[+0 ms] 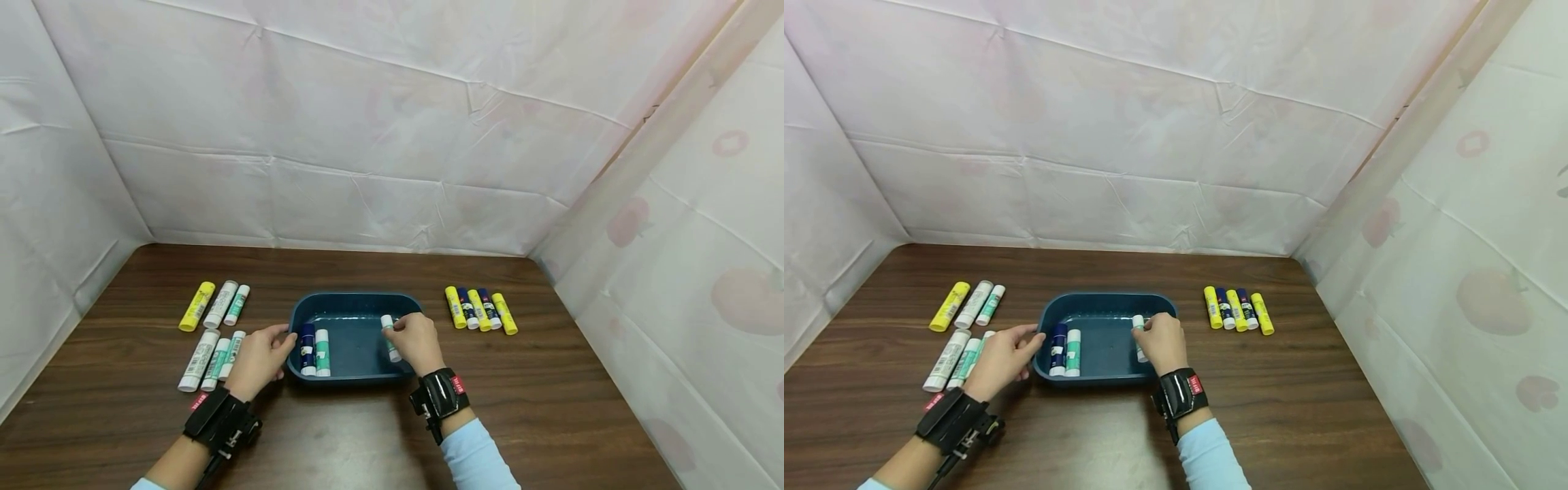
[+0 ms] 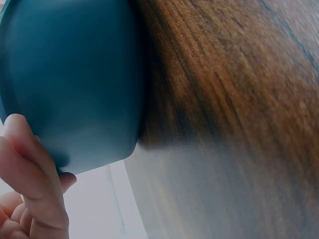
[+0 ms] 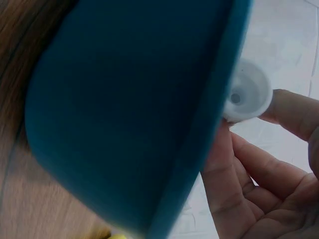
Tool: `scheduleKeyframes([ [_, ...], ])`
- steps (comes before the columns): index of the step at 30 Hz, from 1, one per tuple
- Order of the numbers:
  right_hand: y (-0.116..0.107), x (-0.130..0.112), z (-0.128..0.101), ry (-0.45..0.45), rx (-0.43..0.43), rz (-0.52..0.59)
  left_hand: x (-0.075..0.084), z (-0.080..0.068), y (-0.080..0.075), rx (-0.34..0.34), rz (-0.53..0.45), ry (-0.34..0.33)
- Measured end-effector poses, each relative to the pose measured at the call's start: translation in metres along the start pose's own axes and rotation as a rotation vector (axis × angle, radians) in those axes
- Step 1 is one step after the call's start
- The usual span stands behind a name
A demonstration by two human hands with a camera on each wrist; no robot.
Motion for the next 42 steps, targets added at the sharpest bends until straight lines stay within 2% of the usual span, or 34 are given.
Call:
scheduleKeyframes([
  [6,0.010,-0.006,0.000,-0.019,-0.015,0.008,-0.001,0.001,0.000,0.001,0.003,0.001],
  [14,0.025,-0.015,0.000,0.019,-0.053,0.023,0.000,0.001,0.000,0.000,0.006,0.001],
  [23,0.045,-0.030,-0.006,-0.055,-0.068,0.030,-0.002,0.000,0.000,0.015,0.015,0.035],
  [34,0.062,-0.035,-0.005,-0.040,-0.075,0.041,0.000,-0.001,0.000,0.020,0.000,0.056],
  [42,0.070,-0.039,-0.002,-0.052,-0.085,0.032,-0.002,0.001,0.001,0.014,-0.002,0.041],
])
Point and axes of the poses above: each hand's wrist, its own z-axis towards the middle knuckle, its own y-axis out of the palm, x = y × z, the point moved 1 cm from there along z, towards the middle knuckle, and after that the axes turned 11 degrees about -y, right-handed, at the moved point
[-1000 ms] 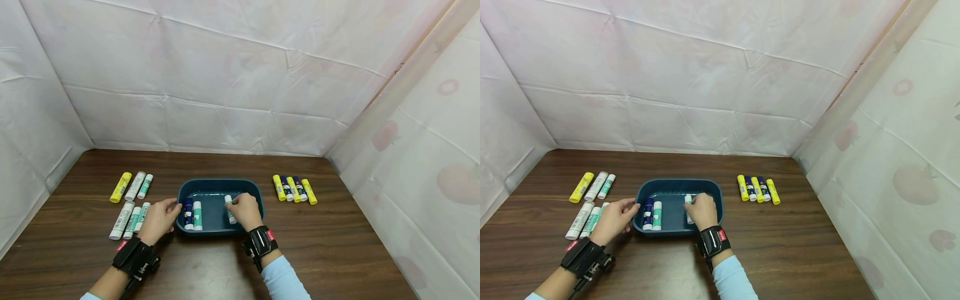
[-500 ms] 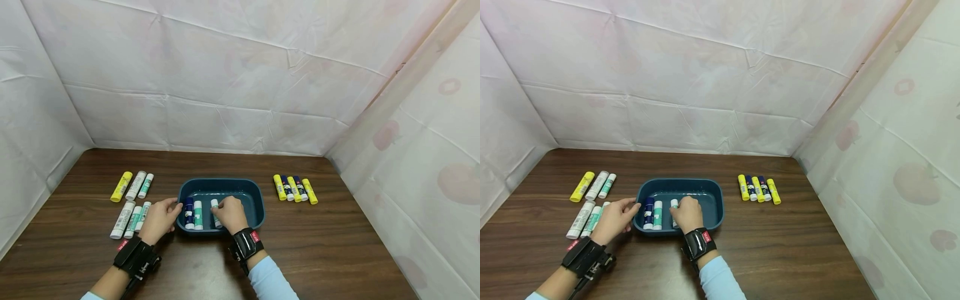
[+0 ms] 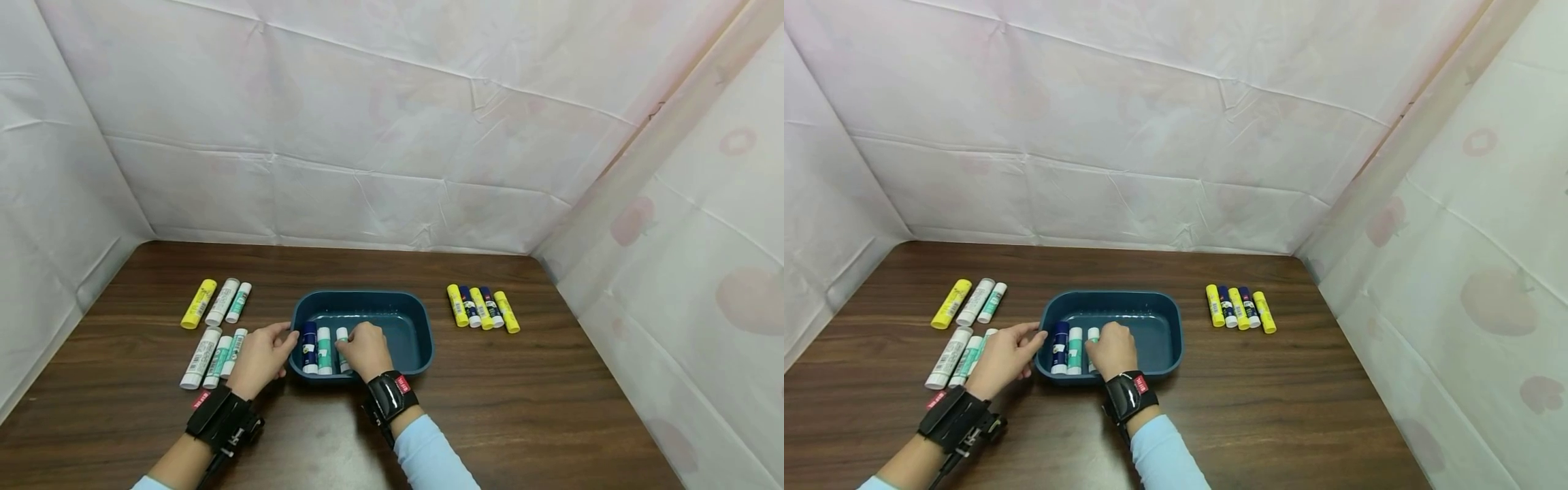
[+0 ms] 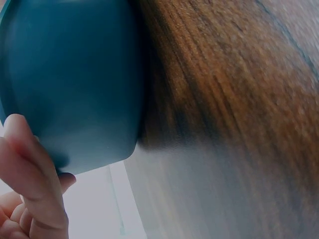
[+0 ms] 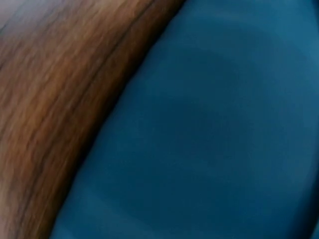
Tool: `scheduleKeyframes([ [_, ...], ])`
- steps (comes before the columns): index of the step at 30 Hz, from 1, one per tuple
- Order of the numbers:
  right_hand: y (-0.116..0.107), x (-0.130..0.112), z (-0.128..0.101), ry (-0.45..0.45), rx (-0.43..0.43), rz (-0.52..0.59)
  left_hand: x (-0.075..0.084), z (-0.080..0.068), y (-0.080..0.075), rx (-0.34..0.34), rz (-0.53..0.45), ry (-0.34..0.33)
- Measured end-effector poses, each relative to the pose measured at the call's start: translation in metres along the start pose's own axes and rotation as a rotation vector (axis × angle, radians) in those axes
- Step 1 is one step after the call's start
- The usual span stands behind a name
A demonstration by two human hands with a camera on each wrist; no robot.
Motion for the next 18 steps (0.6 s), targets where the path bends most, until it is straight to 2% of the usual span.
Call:
scheduleKeyframes([
  [18,0.013,0.000,0.004,-0.029,-0.043,-0.056,-0.001,0.000,0.000,-0.005,0.002,0.004],
])
Point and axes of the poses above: each hand's wrist, its own z-axis towards the middle knuckle, its own y-axis out of the palm, x = y × z, the point moved 1 cm from there along z, towards the middle knuckle, and after that the axes turned 11 degrees about -y, right-handed, at the moved point
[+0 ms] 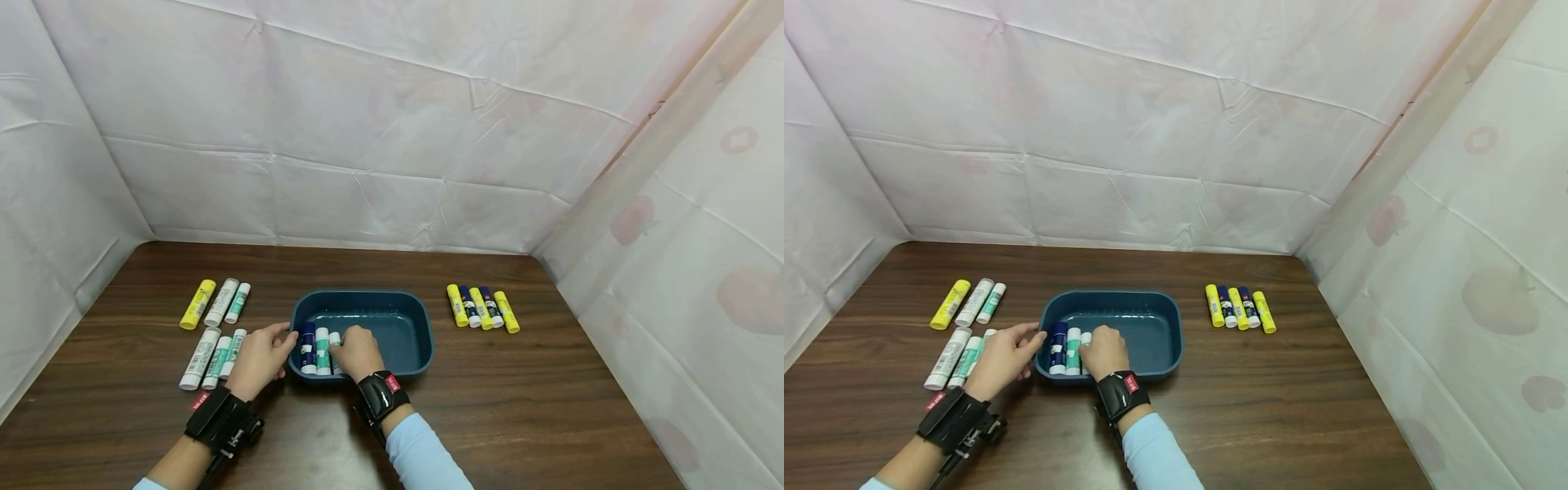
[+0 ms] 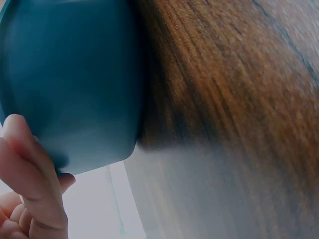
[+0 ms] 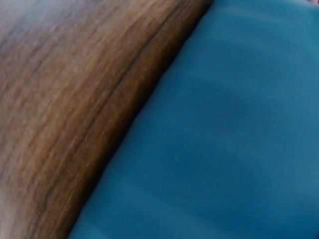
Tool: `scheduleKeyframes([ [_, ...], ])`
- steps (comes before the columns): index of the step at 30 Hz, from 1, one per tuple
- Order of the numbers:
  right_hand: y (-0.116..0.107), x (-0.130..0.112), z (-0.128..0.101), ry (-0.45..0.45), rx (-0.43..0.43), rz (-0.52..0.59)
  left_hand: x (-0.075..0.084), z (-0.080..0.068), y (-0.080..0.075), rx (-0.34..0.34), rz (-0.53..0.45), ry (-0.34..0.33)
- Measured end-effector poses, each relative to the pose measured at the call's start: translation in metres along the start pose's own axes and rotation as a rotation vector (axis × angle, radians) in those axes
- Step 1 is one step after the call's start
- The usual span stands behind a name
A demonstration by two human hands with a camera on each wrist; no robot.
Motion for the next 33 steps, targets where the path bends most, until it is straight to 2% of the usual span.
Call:
scheduleKeyframes([
  [9,0.0000,0.0004,-0.0016,-0.016,-0.031,0.047,0.0004,-0.0014,-0.0004,0.010,0.007,-0.006],
  [20,-0.0011,0.0015,-0.0013,-0.038,-0.003,0.030,-0.0004,-0.0007,0.0008,0.004,0.002,-0.017],
  [33,-0.0088,0.0042,-0.0027,-0.026,0.009,0.004,0.0022,-0.0011,-0.0010,-0.004,0.005,-0.017],
])
Point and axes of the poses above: each hand's wrist, its own z-axis towards the middle knuckle, its own y-axis out of the palm, x = y × z, the point moved 1 cm from there along z, towards the middle knuckle, and after that the axes turned 11 degrees about -y, right-handed, at the moved point
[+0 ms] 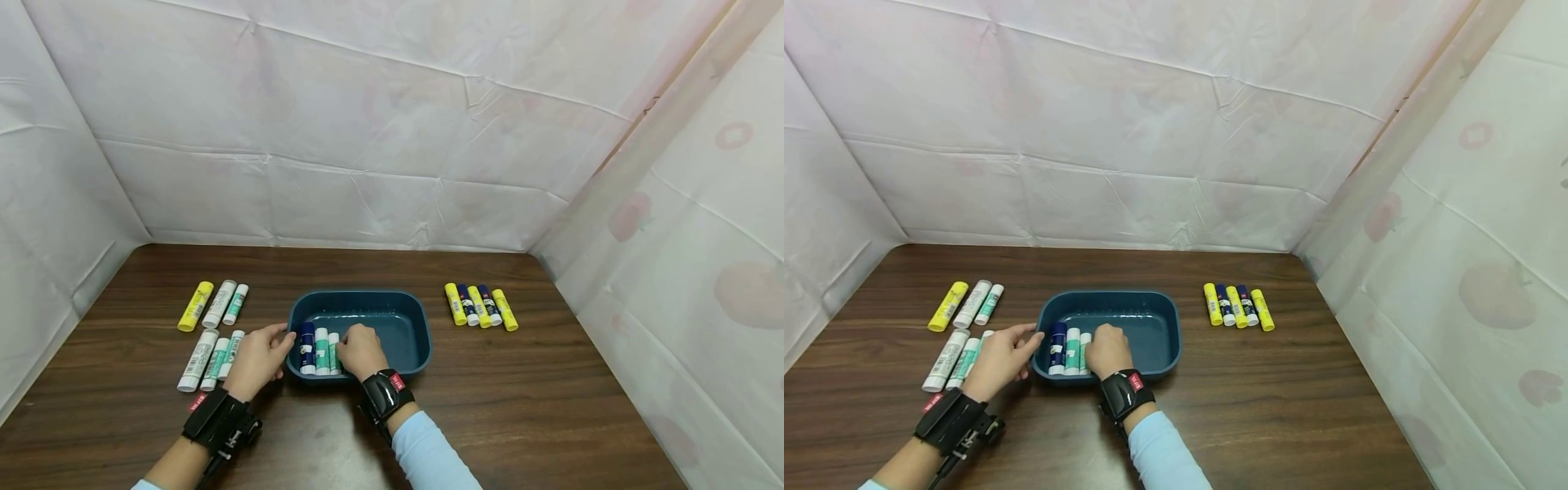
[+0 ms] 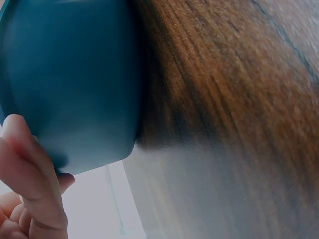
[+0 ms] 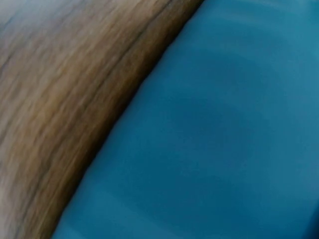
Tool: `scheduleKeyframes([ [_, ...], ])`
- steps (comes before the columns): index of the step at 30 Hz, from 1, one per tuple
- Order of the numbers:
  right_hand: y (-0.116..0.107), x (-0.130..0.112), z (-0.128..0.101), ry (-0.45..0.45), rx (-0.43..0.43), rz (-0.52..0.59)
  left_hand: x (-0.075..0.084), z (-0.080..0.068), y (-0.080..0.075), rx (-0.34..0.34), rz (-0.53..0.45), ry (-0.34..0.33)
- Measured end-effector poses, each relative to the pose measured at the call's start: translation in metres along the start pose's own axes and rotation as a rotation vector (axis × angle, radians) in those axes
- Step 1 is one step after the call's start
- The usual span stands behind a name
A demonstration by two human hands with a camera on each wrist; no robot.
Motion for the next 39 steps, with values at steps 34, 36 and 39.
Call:
scheduleKeyframes([
  [34,-0.095,0.047,-0.009,0.033,0.176,-0.083,0.000,-0.001,0.000,-0.007,0.002,-0.013],
  [36,-0.105,0.053,-0.010,0.042,0.202,-0.080,0.001,-0.001,0.000,-0.008,0.005,-0.019],
  [39,-0.121,0.062,-0.012,0.060,0.243,-0.078,0.001,-0.001,0.001,-0.012,0.009,-0.029],
])
Point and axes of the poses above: each hand's wrist, its own z-axis towards the middle knuckle, its own y-axis out of the palm, x = y × z, the point moved 1 cm from there along z, towards the middle knuckle, and after that the axes turned 11 degrees about -y, right-handed, at the moved point
